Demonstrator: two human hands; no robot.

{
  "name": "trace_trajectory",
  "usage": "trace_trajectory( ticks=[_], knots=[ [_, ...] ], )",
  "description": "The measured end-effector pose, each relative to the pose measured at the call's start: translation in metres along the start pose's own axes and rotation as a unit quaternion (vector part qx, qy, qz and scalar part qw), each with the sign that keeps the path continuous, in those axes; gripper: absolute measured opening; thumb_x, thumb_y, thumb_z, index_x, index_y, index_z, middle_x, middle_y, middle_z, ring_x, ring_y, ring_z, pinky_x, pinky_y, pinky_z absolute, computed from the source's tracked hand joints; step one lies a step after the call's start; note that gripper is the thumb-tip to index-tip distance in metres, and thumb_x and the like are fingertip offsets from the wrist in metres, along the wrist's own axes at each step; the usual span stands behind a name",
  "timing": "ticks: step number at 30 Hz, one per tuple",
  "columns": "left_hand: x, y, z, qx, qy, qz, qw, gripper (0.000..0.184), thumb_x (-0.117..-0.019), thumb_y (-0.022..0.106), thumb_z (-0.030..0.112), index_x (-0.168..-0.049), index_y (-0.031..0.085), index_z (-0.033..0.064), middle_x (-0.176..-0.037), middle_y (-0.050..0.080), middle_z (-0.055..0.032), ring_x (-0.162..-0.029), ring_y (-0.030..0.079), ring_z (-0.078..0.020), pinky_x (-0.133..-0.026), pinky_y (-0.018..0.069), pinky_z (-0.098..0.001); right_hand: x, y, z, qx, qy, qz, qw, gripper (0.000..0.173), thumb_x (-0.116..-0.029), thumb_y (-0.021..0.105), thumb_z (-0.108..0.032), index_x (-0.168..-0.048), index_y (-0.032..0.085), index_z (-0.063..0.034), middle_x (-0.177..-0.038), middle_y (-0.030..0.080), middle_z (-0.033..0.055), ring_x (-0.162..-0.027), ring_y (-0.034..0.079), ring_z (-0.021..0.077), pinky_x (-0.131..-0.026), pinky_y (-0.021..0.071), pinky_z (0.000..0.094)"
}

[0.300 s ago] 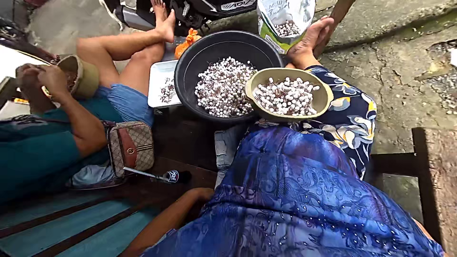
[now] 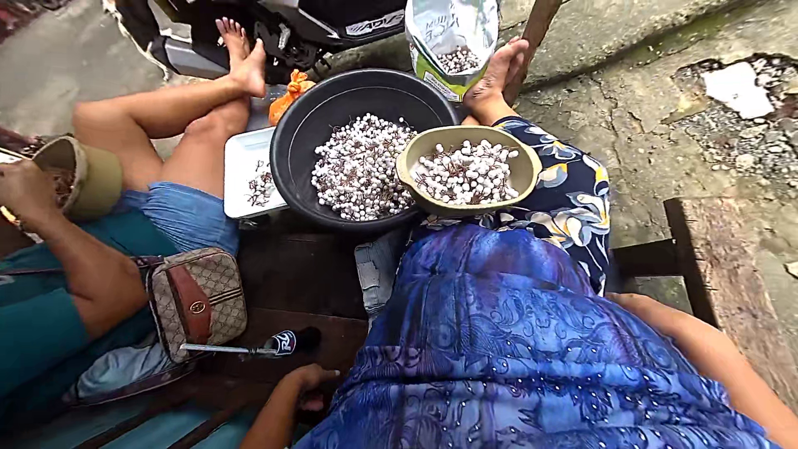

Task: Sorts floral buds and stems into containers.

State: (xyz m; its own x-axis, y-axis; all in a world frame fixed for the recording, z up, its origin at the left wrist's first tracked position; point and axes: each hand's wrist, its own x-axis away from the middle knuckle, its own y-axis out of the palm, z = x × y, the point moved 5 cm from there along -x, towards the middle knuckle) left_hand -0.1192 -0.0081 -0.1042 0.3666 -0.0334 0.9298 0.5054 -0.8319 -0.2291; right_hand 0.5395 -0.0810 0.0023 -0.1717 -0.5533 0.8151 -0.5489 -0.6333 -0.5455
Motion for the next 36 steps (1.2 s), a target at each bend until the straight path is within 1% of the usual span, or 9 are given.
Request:
trace_trajectory(
  ticks=[3,6,9,11,15,19,27,31,36],
  knots=[
    [-0.011,-0.014,-0.011,0.1,0.028,0.148,0.984,0.07,-0.0962,0.071,0.044,-0.136,0.051,-0.0097,-0.122,0.064,-0.026,-0.105,0.068,-0.0305,-0.094,0.0546,-0.0437,-0.023,-0.008,0.018,0.026,0.009,-0.022,0.999,0.039,-0.094,0.075,-0.018,-0.127,0.065,0.001,-0.122,0.067,0.0283,-0.121,0.061,0.0463,-0.103,0.0435,0.0656],
    [0.005,-0.024,-0.004,0.203,0.085,0.267,0.938,0.069,-0.0908,0.08,0.033,-0.133,0.054,-0.0148,-0.13,0.059,-0.0341,-0.123,0.06,-0.0417,-0.106,0.0459,-0.0532,-0.027,-0.035,0.018,0.021,0.007,0.087,0.996,0.029,-0.0968,0.068,-0.011,-0.124,0.067,0.0002,-0.12,0.068,0.0276,-0.115,0.063,0.048,-0.097,0.0465,0.0701],
    [0.014,-0.021,0.006,0.365,0.179,0.323,0.855,0.073,-0.0866,0.084,0.017,-0.141,0.046,-0.0144,-0.141,0.051,-0.0354,-0.135,0.049,-0.0431,-0.114,0.037,-0.0553,-0.013,-0.082,-0.017,-0.031,-0.039,0.289,0.956,0.026,-0.1042,0.054,-0.009,-0.124,0.065,0.0022,-0.126,0.063,0.0299,-0.115,0.062,0.0505,-0.093,0.0469,0.071],
    [0.017,-0.021,0.01,0.44,0.202,0.337,0.808,0.077,-0.0876,0.082,0.013,-0.147,0.039,-0.0121,-0.146,0.049,-0.0326,-0.138,0.048,-0.0393,-0.116,0.0366,-0.0518,-0.011,-0.102,-0.051,-0.061,-0.127,0.384,0.913,0.025,-0.1019,0.06,-0.008,-0.123,0.066,0.0037,-0.122,0.063,0.0304,-0.11,0.064,0.0496,-0.092,0.0488,0.0688],
    [0.006,-0.024,0.011,0.542,0.234,0.397,0.703,0.084,-0.0829,0.085,0.007,-0.149,0.036,-0.0098,-0.147,0.049,-0.0297,-0.138,0.049,-0.0348,-0.117,0.0381,-0.0473,-0.032,-0.111,-0.114,-0.038,-0.305,0.437,0.845,0.031,-0.0917,0.074,-0.007,-0.121,0.067,0.0027,-0.129,0.062,0.0273,-0.119,0.06,0.0476,-0.099,0.0481,0.0656],
    [-0.013,-0.034,0.008,0.589,0.222,0.427,0.649,0.084,-0.085,0.083,0.006,-0.151,0.033,-0.0089,-0.151,0.046,-0.0287,-0.142,0.045,-0.0342,-0.118,0.0359,-0.0463,-0.066,-0.099,-0.139,-0.034,-0.359,0.458,0.813,0.041,-0.0918,0.075,-0.012,-0.13,0.064,-0.0013,-0.142,0.056,0.025,-0.132,0.054,0.046,-0.107,0.0443,0.0632],
    [0.06,-0.083,0.064,0.41,0.388,0.476,0.674,0.073,-0.0785,0.087,0.008,-0.138,0.05,-0.0136,-0.131,0.062,-0.0285,-0.126,0.061,-0.031,-0.112,0.0462,-0.0431,-0.101,-0.09,-0.13,-0.071,-0.392,0.46,0.794,0.05,-0.0907,0.071,-0.015,-0.136,0.06,0.0013,-0.147,0.05,0.0313,-0.136,0.049,0.0521,-0.109,0.043,0.0628],
    [0.149,-0.105,0.113,0.199,0.558,0.563,0.577,0.055,-0.0753,0.086,0.016,-0.121,0.066,-0.0083,-0.118,0.071,-0.0229,-0.115,0.068,-0.033,-0.105,0.0514,-0.0487,-0.099,-0.088,-0.124,-0.092,-0.396,0.497,0.766,0.05,-0.0896,0.069,-0.017,-0.133,0.061,0.0047,-0.146,0.049,0.035,-0.134,0.049,0.0541,-0.108,0.0436,0.0624],
    [0.238,-0.09,0.155,0.09,0.634,0.548,0.538,0.053,-0.0751,0.086,0.02,-0.119,0.069,-0.0021,-0.117,0.072,-0.018,-0.113,0.069,-0.0328,-0.101,0.0532,-0.0516,-0.099,-0.088,-0.12,-0.107,-0.399,0.51,0.755,0.05,-0.0898,0.067,-0.021,-0.131,0.062,0.0068,-0.146,0.047,0.0386,-0.132,0.049,0.0562,-0.108,0.0436,0.061]
  ],
)
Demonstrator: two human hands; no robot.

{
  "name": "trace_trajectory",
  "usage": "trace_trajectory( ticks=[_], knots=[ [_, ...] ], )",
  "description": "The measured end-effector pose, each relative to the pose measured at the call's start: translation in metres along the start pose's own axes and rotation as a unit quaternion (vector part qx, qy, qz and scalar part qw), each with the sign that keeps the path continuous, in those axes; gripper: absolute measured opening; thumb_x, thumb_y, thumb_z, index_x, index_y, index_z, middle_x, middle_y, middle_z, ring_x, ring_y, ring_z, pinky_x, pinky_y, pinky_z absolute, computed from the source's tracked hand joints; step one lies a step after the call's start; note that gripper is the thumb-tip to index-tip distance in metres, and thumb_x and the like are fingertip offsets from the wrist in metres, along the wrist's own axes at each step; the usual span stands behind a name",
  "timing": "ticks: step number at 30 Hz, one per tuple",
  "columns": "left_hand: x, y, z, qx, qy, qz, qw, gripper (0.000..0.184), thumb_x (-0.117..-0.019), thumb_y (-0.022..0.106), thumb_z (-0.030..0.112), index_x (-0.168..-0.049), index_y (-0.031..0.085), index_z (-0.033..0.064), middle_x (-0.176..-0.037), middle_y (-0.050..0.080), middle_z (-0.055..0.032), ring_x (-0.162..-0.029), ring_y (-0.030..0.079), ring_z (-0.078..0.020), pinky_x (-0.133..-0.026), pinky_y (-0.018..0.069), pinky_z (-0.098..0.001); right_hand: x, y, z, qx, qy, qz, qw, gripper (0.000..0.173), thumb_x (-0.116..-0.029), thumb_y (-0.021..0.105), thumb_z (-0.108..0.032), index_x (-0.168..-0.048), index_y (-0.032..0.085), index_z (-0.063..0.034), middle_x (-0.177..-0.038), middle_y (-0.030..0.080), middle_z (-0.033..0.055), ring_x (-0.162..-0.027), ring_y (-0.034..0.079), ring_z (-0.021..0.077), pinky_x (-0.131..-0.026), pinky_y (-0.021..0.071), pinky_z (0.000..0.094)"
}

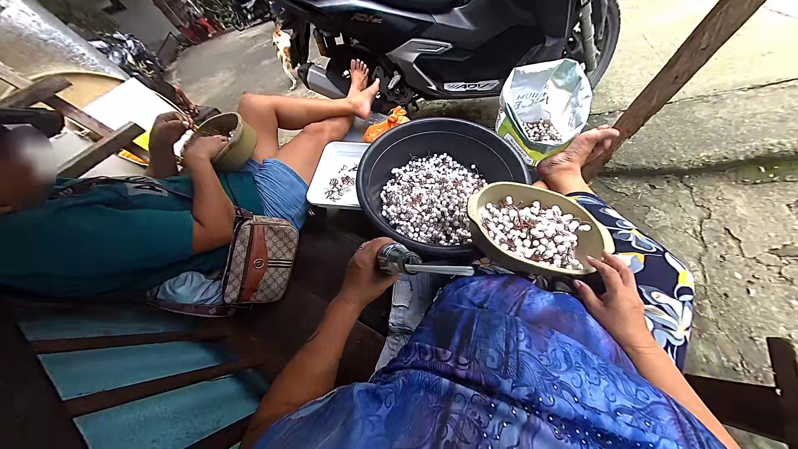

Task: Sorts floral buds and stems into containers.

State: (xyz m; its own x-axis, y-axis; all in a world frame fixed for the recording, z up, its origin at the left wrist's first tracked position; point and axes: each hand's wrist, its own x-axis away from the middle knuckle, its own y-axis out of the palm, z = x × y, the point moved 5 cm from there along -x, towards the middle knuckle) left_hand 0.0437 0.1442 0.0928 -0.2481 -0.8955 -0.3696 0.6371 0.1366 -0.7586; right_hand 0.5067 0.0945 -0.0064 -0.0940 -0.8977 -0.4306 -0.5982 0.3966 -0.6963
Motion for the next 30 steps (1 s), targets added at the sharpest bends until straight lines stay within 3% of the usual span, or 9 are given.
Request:
trace_trajectory(
  ticks=[4,10,13,18,21,25,27,30],
  knots=[
    [-0.01,0.003,0.042,0.032,0.082,-0.01,0.996,0.046,-0.0788,0.08,0.027,-0.114,0.071,-0.0007,-0.114,0.074,-0.0149,-0.11,0.07,-0.0285,-0.099,0.0545,-0.0472,0.0,0.001,0.001,0.001,-0.005,-0.001,1.0,0.05,-0.0898,0.067,-0.022,-0.13,0.062,0.007,-0.145,0.046,0.0397,-0.131,0.05,0.0559,-0.107,0.0437,0.0604],
    [-0.019,0.01,0.071,0.059,0.132,-0.018,0.989,0.038,-0.0848,0.074,0.029,-0.111,0.072,0.0021,-0.112,0.075,-0.0115,-0.113,0.07,-0.0238,-0.102,0.0534,-0.0433,-0.006,-0.005,-0.014,-0.005,-0.021,0.012,1.0,0.051,-0.0902,0.066,-0.027,-0.129,0.063,0.0069,-0.146,0.044,0.0417,-0.133,0.045,0.0595,-0.11,0.0398,0.0618],
    [-0.028,0.013,0.085,0.069,0.159,-0.012,0.985,0.037,-0.0843,0.074,0.028,-0.109,0.073,0.0016,-0.11,0.076,-0.0115,-0.112,0.07,-0.024,-0.102,0.0532,-0.0424,-0.021,-0.019,-0.043,-0.02,-0.06,-0.004,0.998,0.048,-0.0939,0.063,-0.03,-0.129,0.063,0.0029,-0.148,0.044,0.0379,-0.136,0.046,0.0544,-0.11,0.0417,0.0589],
    [-0.043,0.022,0.103,0.078,0.213,-0.016,0.974,0.035,-0.0847,0.074,0.029,-0.108,0.073,0.003,-0.11,0.076,-0.0104,-0.115,0.069,-0.0244,-0.104,0.0527,-0.0441,-0.056,-0.035,-0.12,-0.034,-0.202,-0.074,0.976,0.046,-0.0983,0.062,-0.034,-0.134,0.062,-0.0048,-0.146,0.05,0.0311,-0.133,0.052,0.0473,-0.107,0.0464,0.0571],
    [-0.051,0.026,0.118,0.096,0.236,-0.023,0.967,0.034,-0.0846,0.073,0.027,-0.107,0.073,0.0019,-0.11,0.075,-0.0116,-0.114,0.069,-0.0257,-0.103,0.053,-0.0449,-0.071,-0.028,-0.161,-0.029,-0.246,-0.15,0.957,0.061,-0.0936,0.068,-0.034,-0.143,0.053,-0.0021,-0.151,0.048,0.027,-0.133,0.054,0.0441,-0.106,0.0478,0.0567],
    [-0.058,0.033,0.137,0.156,0.259,-0.05,0.952,0.034,-0.0847,0.073,0.023,-0.107,0.072,-0.0017,-0.111,0.075,-0.0146,-0.114,0.069,-0.0283,-0.104,0.0532,-0.0459,-0.08,-0.002,-0.185,-0.085,-0.23,-0.207,0.947,0.095,-0.0838,0.082,-0.031,-0.155,0.03,0.0033,-0.16,0.036,0.0259,-0.146,0.043,0.0381,-0.115,0.041,0.0517],
    [-0.061,0.037,0.145,0.189,0.274,-0.067,0.941,0.035,-0.0842,0.076,0.023,-0.107,0.071,-0.0027,-0.114,0.072,-0.0182,-0.113,0.069,-0.0282,-0.1,0.0553,-0.0447,-0.078,0.01,-0.187,-0.125,-0.217,-0.192,0.949,0.1,-0.0826,0.082,-0.03,-0.157,0.024,0.0027,-0.159,0.039,0.0252,-0.144,0.046,0.0351,-0.116,0.0405,0.0495],
    [-0.062,0.046,0.152,0.194,0.274,-0.093,0.938,0.039,-0.0798,0.081,0.022,-0.112,0.072,0.002,-0.117,0.062,-0.0203,-0.107,0.064,-0.0247,-0.089,0.0571,-0.0373,-0.068,0.024,-0.186,-0.185,-0.184,-0.173,0.95,0.092,-0.0847,0.076,-0.027,-0.155,0.028,0.0066,-0.144,0.054,0.0257,-0.132,0.057,0.0259,-0.112,0.0458,0.0398]
  ],
)
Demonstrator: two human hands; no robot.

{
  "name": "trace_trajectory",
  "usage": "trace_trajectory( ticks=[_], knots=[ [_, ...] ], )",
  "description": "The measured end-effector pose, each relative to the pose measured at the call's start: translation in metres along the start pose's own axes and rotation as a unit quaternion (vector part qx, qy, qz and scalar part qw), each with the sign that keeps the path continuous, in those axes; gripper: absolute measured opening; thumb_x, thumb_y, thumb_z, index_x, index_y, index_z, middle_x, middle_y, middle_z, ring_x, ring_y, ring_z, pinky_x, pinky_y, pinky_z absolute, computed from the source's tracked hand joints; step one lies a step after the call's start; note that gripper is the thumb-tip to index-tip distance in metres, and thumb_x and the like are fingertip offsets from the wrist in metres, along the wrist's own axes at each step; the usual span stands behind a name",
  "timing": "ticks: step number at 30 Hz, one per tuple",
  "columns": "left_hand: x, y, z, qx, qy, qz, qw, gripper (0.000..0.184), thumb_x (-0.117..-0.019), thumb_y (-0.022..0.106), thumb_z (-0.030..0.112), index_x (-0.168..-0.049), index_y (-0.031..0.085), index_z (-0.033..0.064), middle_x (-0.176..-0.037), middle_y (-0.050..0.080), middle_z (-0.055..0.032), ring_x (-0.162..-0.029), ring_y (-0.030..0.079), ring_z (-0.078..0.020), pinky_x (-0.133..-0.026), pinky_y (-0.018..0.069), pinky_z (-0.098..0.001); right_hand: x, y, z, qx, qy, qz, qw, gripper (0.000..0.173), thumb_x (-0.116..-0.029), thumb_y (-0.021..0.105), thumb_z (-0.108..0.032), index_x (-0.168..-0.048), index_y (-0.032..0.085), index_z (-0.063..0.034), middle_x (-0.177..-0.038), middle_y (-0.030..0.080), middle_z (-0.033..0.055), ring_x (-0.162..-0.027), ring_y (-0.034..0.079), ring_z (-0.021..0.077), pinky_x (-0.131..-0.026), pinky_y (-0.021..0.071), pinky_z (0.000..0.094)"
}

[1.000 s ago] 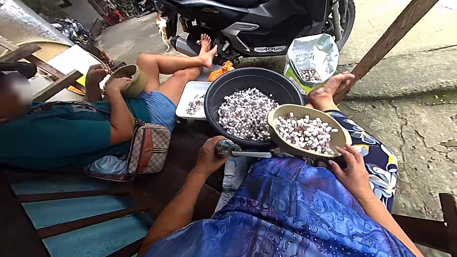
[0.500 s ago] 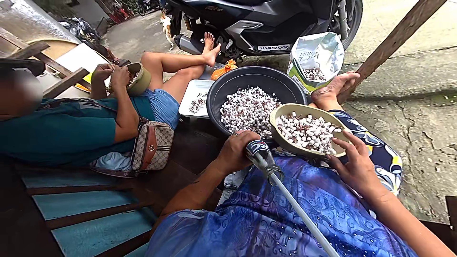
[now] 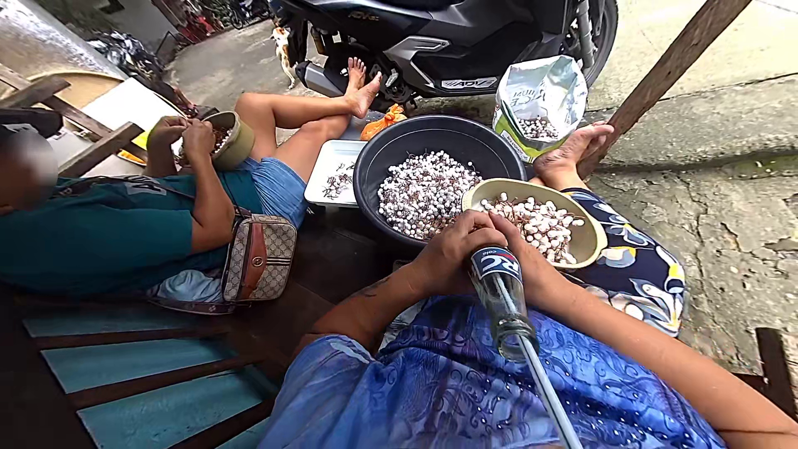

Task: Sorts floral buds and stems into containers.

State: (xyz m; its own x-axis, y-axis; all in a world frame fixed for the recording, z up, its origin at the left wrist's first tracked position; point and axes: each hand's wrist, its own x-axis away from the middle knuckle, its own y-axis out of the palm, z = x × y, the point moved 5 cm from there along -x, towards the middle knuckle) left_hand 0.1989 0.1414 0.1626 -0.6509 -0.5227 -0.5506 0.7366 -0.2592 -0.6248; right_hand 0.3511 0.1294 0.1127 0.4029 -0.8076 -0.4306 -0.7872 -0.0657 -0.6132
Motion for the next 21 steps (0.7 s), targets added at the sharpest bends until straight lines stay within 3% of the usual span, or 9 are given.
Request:
trace_trajectory(
  ticks=[4,8,10,12,14,15,17,19,21],
  knots=[
    [-0.003,0.009,0.004,-0.036,0.012,-0.026,0.999,0.043,-0.0783,0.081,0.031,-0.114,0.073,0.0088,-0.11,0.06,-0.0196,-0.102,0.062,-0.0277,-0.085,0.0543,-0.04,0.007,-0.001,-0.003,-0.018,0.005,0.025,1.0,0.076,-0.0894,0.07,-0.032,-0.146,0.041,0.0101,-0.132,0.062,0.0237,-0.123,0.062,0.0213,-0.108,0.0485,0.0352],
    [-0.004,0.016,0.007,-0.026,0.041,-0.064,0.997,0.04,-0.0796,0.081,0.032,-0.116,0.073,0.0171,-0.113,0.059,-0.0197,-0.112,0.056,-0.0318,-0.097,0.0448,-0.0474,0.014,-0.003,-0.008,-0.011,-0.007,0.046,0.999,0.069,-0.0882,0.07,-0.038,-0.135,0.054,0.0097,-0.123,0.068,0.0217,-0.117,0.066,0.0229,-0.104,0.0503,0.0368],
    [-0.008,0.01,0.006,0.067,0.056,-0.13,0.988,0.05,-0.0823,0.081,0.03,-0.127,0.066,0.0125,-0.126,0.056,-0.0208,-0.123,0.053,-0.0297,-0.106,0.0421,-0.0458,0.02,-0.002,-0.006,-0.014,-0.019,0.053,0.998,0.066,-0.0895,0.071,-0.039,-0.133,0.057,0.0089,-0.122,0.069,0.0218,-0.117,0.067,0.0223,-0.104,0.0517,0.0364],
    [-0.015,-0.008,-0.006,0.211,0.03,-0.167,0.963,0.082,-0.0799,0.081,0.046,-0.139,0.052,-0.0039,-0.135,0.058,-0.0175,-0.129,0.054,-0.0226,-0.11,0.0439,-0.0386,0.022,0.0,-0.001,-0.017,-0.03,0.048,0.998,0.056,-0.0909,0.07,-0.034,-0.131,0.061,0.0051,-0.122,0.069,0.0212,-0.117,0.066,0.0242,-0.103,0.052,0.0373],
    [-0.024,-0.028,-0.04,0.298,-0.036,-0.119,0.946,0.103,-0.0832,0.071,0.065,-0.147,0.035,-0.0082,-0.132,0.064,-0.0125,-0.121,0.063,-0.0185,-0.102,0.0528,-0.0379,0.024,0.004,0.003,-0.021,-0.043,0.036,0.998,0.048,-0.0916,0.069,-0.03,-0.128,0.064,0.0009,-0.125,0.069,0.0189,-0.12,0.065,0.0235,-0.104,0.0514,0.0361],
    [-0.028,-0.036,-0.067,0.287,-0.088,-0.076,0.951,0.092,-0.0911,0.067,0.058,-0.148,0.035,-0.0076,-0.13,0.065,-0.012,-0.117,0.066,-0.0188,-0.099,0.0552,-0.0387,0.024,0.005,0.003,-0.021,-0.049,0.03,0.998,0.045,-0.0915,0.068,-0.029,-0.126,0.065,0.0006,-0.125,0.069,0.0185,-0.121,0.065,0.0237,-0.105,0.0509,0.0359],
    [-0.031,-0.043,-0.134,0.092,-0.244,-0.023,0.965,0.054,-0.102,0.06,0.027,-0.144,0.047,-0.0048,-0.136,0.061,-0.0184,-0.116,0.065,-0.025,-0.098,0.0535,-0.0419,0.024,0.005,0.003,-0.021,-0.054,0.019,0.998,0.044,-0.0908,0.069,-0.029,-0.123,0.065,0.0004,-0.125,0.069,0.0176,-0.121,0.065,0.0238,-0.105,0.0512,0.0361],
    [-0.021,-0.032,-0.202,-0.137,-0.403,-0.096,0.9,0.051,-0.0991,0.067,0.024,-0.145,0.054,0.005,-0.151,0.047,-0.0249,-0.131,0.054,-0.0436,-0.105,0.0461,-0.0612,0.024,0.005,0.002,-0.017,-0.056,0.016,0.998,0.045,-0.0899,0.07,-0.031,-0.122,0.066,0.0003,-0.124,0.07,0.0176,-0.121,0.065,0.0245,-0.105,0.0515,0.0366],
    [0.0,-0.013,-0.247,-0.237,-0.494,-0.181,0.817,0.064,-0.0913,0.075,0.022,-0.151,0.051,0.0156,-0.161,0.03,-0.0296,-0.136,0.042,-0.0568,-0.101,0.0413,-0.0753,0.024,0.004,0.002,-0.013,-0.058,0.017,0.998,0.044,-0.0901,0.069,-0.03,-0.122,0.066,-0.0003,-0.124,0.07,0.018,-0.121,0.066,0.0253,-0.104,0.0518,0.0367]
  ],
)
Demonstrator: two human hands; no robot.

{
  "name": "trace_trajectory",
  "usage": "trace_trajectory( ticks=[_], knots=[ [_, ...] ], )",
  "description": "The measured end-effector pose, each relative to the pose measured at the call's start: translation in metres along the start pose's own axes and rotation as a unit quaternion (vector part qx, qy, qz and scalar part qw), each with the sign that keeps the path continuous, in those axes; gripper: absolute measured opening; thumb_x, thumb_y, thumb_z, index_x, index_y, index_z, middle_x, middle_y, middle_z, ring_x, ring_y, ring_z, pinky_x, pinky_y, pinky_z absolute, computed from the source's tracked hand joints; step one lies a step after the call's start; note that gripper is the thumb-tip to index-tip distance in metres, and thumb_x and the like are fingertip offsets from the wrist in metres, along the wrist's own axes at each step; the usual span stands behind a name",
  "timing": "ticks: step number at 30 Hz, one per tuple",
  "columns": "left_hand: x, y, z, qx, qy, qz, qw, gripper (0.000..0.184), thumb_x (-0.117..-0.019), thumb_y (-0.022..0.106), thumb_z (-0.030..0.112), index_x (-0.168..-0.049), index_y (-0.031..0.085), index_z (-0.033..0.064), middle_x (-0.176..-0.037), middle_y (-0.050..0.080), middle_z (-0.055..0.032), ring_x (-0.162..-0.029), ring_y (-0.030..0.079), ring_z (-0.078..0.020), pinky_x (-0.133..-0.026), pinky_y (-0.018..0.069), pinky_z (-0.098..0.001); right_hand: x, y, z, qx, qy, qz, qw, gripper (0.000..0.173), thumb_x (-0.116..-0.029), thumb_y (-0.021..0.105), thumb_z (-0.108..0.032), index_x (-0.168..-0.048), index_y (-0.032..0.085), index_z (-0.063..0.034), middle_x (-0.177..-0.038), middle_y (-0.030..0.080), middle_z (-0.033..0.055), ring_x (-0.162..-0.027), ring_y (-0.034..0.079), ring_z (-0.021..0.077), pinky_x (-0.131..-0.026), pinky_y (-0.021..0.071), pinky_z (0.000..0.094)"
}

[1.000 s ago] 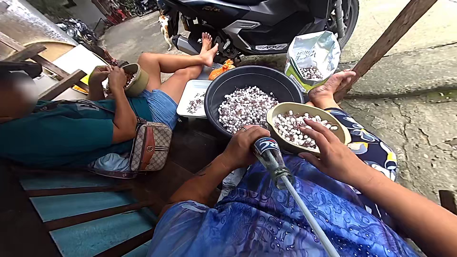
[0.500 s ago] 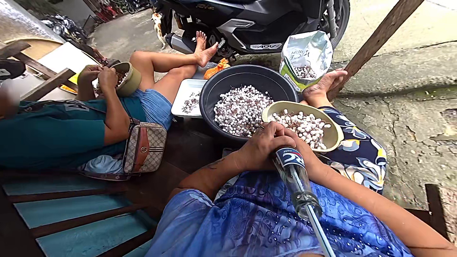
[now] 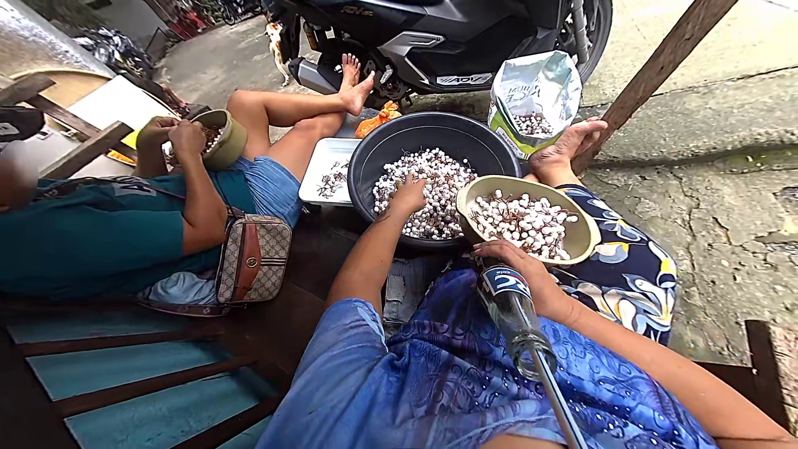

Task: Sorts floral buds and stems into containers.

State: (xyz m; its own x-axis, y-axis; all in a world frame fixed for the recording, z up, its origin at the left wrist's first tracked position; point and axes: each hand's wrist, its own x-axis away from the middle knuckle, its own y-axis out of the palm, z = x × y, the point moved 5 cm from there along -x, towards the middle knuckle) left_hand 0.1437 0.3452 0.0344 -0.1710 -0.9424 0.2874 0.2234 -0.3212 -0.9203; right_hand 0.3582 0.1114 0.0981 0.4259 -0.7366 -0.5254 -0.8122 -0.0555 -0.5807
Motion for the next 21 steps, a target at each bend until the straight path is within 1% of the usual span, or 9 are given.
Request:
trace_trajectory(
  ticks=[1,3,6,8,10,12,17,18,21],
  knots=[
    [-0.006,0.014,-0.006,-0.033,-0.031,-0.025,0.999,0.069,-0.0873,0.077,0.018,-0.151,0.051,0.0168,-0.16,0.029,-0.0311,-0.134,0.043,-0.0587,-0.098,0.041,-0.0774,0.0,0.0,0.001,0.001,0.001,0.0,1.0,0.043,-0.0899,0.069,-0.028,-0.123,0.066,-0.0003,-0.125,0.069,0.0183,-0.121,0.066,0.0258,-0.104,0.0518,0.0369],
    [-0.007,0.035,-0.009,-0.073,-0.062,-0.065,0.993,0.074,-0.0813,0.081,0.015,-0.149,0.052,0.0159,-0.156,0.034,-0.0333,-0.126,0.05,-0.0575,-0.092,0.0476,-0.0741,0.001,0.0,0.003,0.007,0.003,0.002,1.0,0.041,-0.0901,0.069,-0.027,-0.122,0.066,-0.0007,-0.125,0.069,0.0178,-0.121,0.066,0.0255,-0.104,0.0521,0.0363],
    [0.001,0.061,-0.014,-0.087,-0.084,-0.115,0.986,0.079,-0.0792,0.082,0.012,-0.152,0.05,0.0185,-0.159,0.028,-0.032,-0.122,0.055,-0.0554,-0.09,0.0506,-0.0707,0.004,0.002,0.004,0.002,0.005,-0.004,1.0,0.042,-0.0892,0.073,-0.026,-0.122,0.066,-0.0001,-0.124,0.07,0.0175,-0.12,0.066,0.0254,-0.104,0.052,0.0365],
    [0.0,0.08,-0.023,-0.093,-0.09,-0.121,0.984,0.084,-0.0761,0.085,0.013,-0.152,0.05,0.0191,-0.161,0.025,-0.0312,-0.124,0.052,-0.0566,-0.091,0.0504,-0.0703,0.004,0.002,0.004,-0.003,0.003,-0.008,1.0,0.043,-0.0888,0.073,-0.026,-0.122,0.066,0.0002,-0.124,0.069,0.0179,-0.121,0.066,0.0254,-0.104,0.052,0.0364],
    [0.0,0.086,-0.024,-0.084,-0.096,-0.112,0.986,0.084,-0.0755,0.084,0.008,-0.152,0.05,0.0182,-0.162,0.023,-0.0315,-0.13,0.046,-0.0584,-0.095,0.0488,-0.0706,0.004,0.001,0.005,-0.003,0.001,-0.008,1.0,0.043,-0.0895,0.073,-0.027,-0.123,0.065,-0.0002,-0.125,0.069,0.0176,-0.121,0.065,0.025,-0.105,0.0517,0.0357],
    [-0.001,0.086,-0.02,-0.085,-0.091,-0.108,0.986,0.078,-0.0782,0.081,0.005,-0.149,0.052,0.0154,-0.159,0.026,-0.0332,-0.128,0.048,-0.058,-0.094,0.0502,-0.0686,0.004,0.001,0.005,-0.004,0.002,-0.007,1.0,0.043,-0.0898,0.072,-0.026,-0.123,0.065,0.0001,-0.125,0.069,0.0176,-0.122,0.065,0.0248,-0.105,0.0513,0.0353],
    [-0.008,0.084,-0.016,-0.07,-0.062,-0.101,0.99,0.06,-0.0867,0.075,0.009,-0.144,0.056,0.0078,-0.151,0.035,-0.0387,-0.119,0.056,-0.0563,-0.092,0.0515,-0.0674,0.004,0.002,0.006,0.0,0.005,-0.004,1.0,0.042,-0.0898,0.072,-0.028,-0.122,0.066,-0.0007,-0.124,0.07,0.017,-0.121,0.066,0.0241,-0.105,0.0517,0.0349],
    [-0.01,0.082,-0.017,-0.062,-0.05,-0.097,0.992,0.054,-0.0893,0.072,0.01,-0.141,0.058,0.0054,-0.148,0.04,-0.0383,-0.12,0.056,-0.0555,-0.094,0.0508,-0.0676,0.004,0.002,0.005,0.003,0.006,-0.005,1.0,0.043,-0.0895,0.074,-0.028,-0.121,0.066,-0.0007,-0.124,0.07,0.0174,-0.121,0.066,0.0247,-0.105,0.0517,0.0355],
    [-0.014,0.07,-0.022,-0.03,-0.004,-0.069,0.997,0.032,-0.0985,0.062,0.01,-0.127,0.065,-0.003,-0.131,0.059,-0.034,-0.125,0.056,-0.0518,-0.1,0.0469,-0.0672,0.005,-0.001,0.003,0.002,0.015,-0.008,1.0,0.039,-0.0924,0.069,-0.027,-0.121,0.067,-0.0008,-0.123,0.07,0.0175,-0.121,0.066,0.0256,-0.104,0.0524,0.0375]
  ],
)
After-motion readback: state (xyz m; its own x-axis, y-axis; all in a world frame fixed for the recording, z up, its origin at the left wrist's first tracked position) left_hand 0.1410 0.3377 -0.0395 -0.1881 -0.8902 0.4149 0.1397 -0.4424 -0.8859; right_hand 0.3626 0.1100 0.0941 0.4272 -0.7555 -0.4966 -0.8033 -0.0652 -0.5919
